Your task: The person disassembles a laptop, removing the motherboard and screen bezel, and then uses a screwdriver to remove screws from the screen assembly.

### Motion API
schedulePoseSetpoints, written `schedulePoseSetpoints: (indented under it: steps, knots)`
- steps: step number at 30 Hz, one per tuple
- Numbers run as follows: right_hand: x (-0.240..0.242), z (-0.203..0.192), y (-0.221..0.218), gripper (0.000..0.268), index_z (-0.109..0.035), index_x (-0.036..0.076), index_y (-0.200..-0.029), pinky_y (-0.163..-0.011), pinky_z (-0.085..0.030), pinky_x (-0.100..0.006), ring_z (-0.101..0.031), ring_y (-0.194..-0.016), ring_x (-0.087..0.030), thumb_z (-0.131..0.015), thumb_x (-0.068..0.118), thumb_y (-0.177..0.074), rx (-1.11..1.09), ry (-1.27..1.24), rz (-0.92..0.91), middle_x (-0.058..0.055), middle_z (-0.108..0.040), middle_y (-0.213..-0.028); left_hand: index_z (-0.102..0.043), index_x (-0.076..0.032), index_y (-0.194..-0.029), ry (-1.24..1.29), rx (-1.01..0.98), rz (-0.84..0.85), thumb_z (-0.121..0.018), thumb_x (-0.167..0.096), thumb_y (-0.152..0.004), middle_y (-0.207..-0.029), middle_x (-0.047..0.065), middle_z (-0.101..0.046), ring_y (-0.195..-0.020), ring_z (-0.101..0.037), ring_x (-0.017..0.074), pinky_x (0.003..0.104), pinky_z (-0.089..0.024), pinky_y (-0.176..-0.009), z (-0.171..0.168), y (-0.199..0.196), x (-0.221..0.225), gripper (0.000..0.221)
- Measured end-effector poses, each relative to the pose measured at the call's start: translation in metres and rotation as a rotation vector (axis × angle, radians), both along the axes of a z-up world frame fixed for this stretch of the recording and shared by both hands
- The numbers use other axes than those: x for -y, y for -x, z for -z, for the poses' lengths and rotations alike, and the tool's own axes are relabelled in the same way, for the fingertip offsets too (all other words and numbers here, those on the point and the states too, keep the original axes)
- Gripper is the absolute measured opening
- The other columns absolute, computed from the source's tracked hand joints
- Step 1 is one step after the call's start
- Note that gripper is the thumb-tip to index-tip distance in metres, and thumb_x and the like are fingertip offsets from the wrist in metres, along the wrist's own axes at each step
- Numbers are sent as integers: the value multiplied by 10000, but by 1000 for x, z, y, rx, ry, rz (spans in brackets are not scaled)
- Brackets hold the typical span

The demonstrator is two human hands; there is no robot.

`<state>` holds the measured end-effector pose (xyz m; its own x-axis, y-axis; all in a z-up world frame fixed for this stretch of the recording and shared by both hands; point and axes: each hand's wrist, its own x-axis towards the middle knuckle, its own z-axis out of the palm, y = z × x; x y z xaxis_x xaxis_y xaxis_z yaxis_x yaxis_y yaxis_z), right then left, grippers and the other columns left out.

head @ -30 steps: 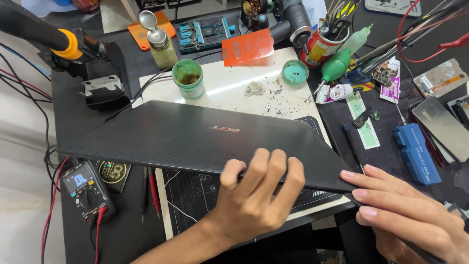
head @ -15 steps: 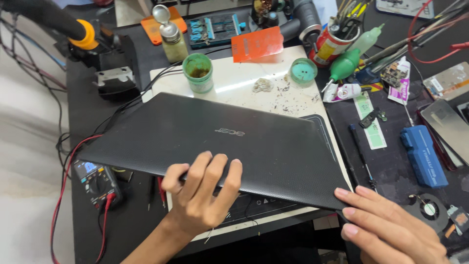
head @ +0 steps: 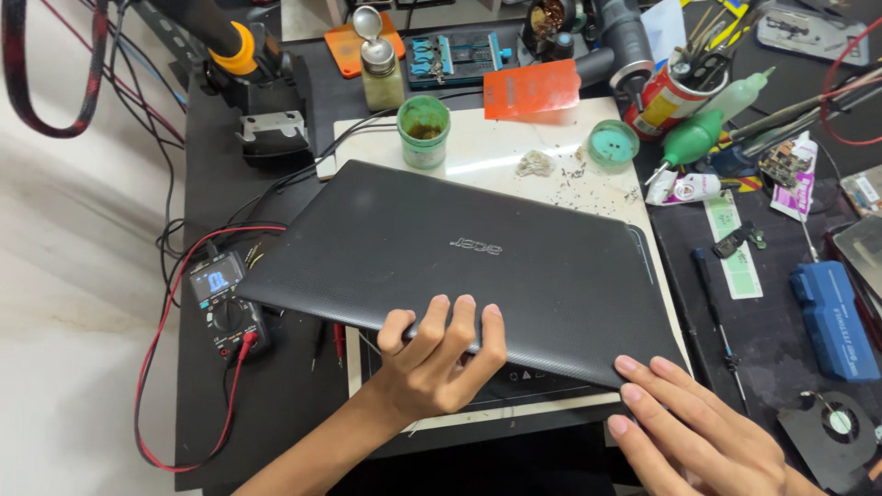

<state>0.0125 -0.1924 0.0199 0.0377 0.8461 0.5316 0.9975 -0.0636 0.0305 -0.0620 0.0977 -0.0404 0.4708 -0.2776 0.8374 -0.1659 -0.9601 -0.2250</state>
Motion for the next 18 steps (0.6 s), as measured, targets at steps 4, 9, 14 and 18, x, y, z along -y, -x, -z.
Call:
schedulePoseSetpoints:
  steps: [4,9,14,18]
  knots:
    - [0,-1,-1,210,-639,4,-1079,-1004,-550,-563,-695,-1135,-428,-694,42,-880,-212,-33,24,-194,-705,-1100,-723,-218,-1015,8,5,15,-714,-87,-916,-961,-19,-689,-942,-594,149,346,-304,-847,1,-1,0,164]
    - [-7,-4,-4,197,-630,-11,-1082,-1021,-563,-560,-683,-1156,-420,-684,29,-896,-180,-40,-13,-200,-693,-1129,-728,-214,-1008,3,14,17,-701,-164,-950,-927,-37,-683,-915,-597,137,337,-286,-836,1,-2,4,81]
    - [-15,-6,-4,220,-639,-34,-1103,-992,-562,-566,-687,-1128,-442,-656,28,-892,-99,-4,-46,-241,-687,-1142,-719,-231,-1012,-38,39,-25,-678,-198,-973,-925,-48,-673,-913,-594,124,343,-287,-857,1,-2,10,66]
    - [-23,-13,1,249,-622,-48,-1104,-1013,-546,-573,-681,-1147,-450,-658,53,-879,-177,-17,-39,-262,-679,-1158,-711,-234,-1004,-69,42,-49,-650,-226,-974,-921,-45,-673,-906,-597,130,348,-289,-857,0,1,15,69]
